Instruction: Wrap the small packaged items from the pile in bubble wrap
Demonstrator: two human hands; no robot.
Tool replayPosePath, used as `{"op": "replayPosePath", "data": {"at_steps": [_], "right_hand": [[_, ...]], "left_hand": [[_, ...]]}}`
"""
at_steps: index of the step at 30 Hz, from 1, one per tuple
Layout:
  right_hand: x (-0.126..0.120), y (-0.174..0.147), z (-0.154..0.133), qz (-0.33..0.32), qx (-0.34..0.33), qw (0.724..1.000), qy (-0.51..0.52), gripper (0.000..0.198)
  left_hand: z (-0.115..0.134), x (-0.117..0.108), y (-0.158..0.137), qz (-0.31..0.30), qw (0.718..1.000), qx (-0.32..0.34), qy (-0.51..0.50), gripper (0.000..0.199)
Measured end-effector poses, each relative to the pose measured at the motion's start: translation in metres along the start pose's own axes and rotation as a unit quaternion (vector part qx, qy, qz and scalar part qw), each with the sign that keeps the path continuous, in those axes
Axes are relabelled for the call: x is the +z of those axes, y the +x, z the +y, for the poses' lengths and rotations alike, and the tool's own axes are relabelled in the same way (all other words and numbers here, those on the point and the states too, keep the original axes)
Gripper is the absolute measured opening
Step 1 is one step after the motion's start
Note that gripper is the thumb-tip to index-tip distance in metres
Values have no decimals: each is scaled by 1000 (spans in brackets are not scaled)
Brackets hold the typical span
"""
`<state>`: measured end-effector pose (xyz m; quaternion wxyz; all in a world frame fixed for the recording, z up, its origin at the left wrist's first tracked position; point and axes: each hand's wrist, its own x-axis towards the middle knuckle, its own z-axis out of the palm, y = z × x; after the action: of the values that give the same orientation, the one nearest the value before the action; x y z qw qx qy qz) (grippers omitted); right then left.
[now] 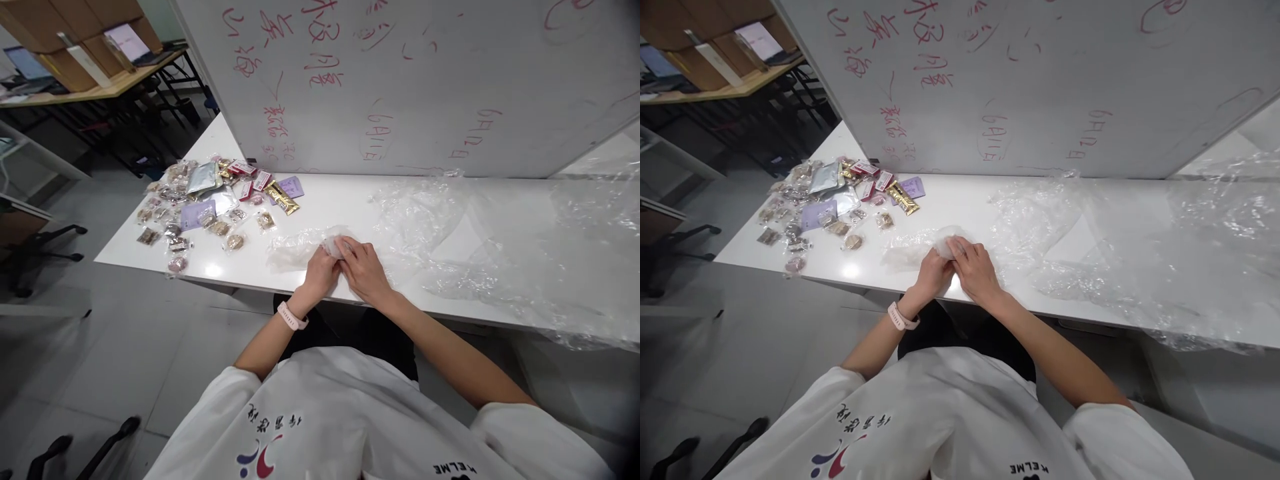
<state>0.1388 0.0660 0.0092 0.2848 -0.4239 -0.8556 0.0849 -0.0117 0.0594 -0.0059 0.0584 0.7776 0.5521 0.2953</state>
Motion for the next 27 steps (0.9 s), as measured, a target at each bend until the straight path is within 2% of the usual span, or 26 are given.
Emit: {"op": "replayPosePath", "data": {"at_steps": [2, 3, 5, 6, 7, 8, 11, 12, 13, 14, 15, 16, 17, 18, 20, 23, 24, 25, 27], "right_hand": [[0, 1, 1, -24, -31, 998, -53, 50], [0, 2, 0, -33, -39, 995, -81, 49], [0, 7, -2, -50, -48, 989, -132, 48], [1, 9, -3, -60, -52, 985, -151, 48], [1, 12, -4, -70, -57, 983, -163, 48], [1, 15, -5, -79, -60, 981, -167, 48], [-1, 18, -4, -94, -62, 982, -155, 47], [-2, 18, -3, -95, -60, 983, -147, 46], [-3, 16, -2, -95, -58, 984, -139, 46], [-4, 14, -1, -93, -57, 985, -130, 45], [-4, 11, 0, -89, -58, 987, -121, 44], [-5, 7, 2, -84, -59, 988, -111, 43], [-5, 4, 4, -77, -61, 990, -102, 42], [-4, 0, 7, -69, -65, 991, -90, 42], [-3, -5, 13, -57, -77, 994, -56, 42], [-1, -9, 24, -58, -109, 992, 12, 44], [-2, -9, 28, -60, -118, 991, 32, 43], [-2, -9, 31, -60, -125, 989, 50, 41], [-5, -9, 35, -54, -131, 987, 78, 37]], "left_hand": [[12, -8, -21, 78, 997, -18, -5, 24], [19, -14, -35, 114, 992, -48, -24, 22], [31, -27, -60, 153, 968, -156, -125, 22], [36, -34, -71, 159, 940, -223, -205, 24], [39, -42, -79, 159, 895, -290, -300, 28], [42, -50, -83, 162, 833, -349, -397, 33], [42, -72, -77, 196, 614, -461, -610, 38], [41, -77, -70, 209, 559, -478, -645, 37], [39, -79, -63, 218, 520, -487, -667, 35], [36, -79, -55, 222, 498, -489, -681, 33], [34, -77, -48, 225, 490, -484, -689, 33], [32, -73, -42, 228, 494, -474, -692, 34], [31, -68, -36, 228, 510, -459, -691, 36], [30, -61, -32, 226, 540, -439, -682, 38], [30, -47, -26, 213, 636, -381, -636, 43], [31, -32, -24, 151, 826, -243, -486, 44], [31, -29, -24, 117, 880, -187, -421, 46], [30, -28, -25, 79, 922, -132, -355, 50], [26, -28, -25, 13, 972, -37, -233, 60]]}}
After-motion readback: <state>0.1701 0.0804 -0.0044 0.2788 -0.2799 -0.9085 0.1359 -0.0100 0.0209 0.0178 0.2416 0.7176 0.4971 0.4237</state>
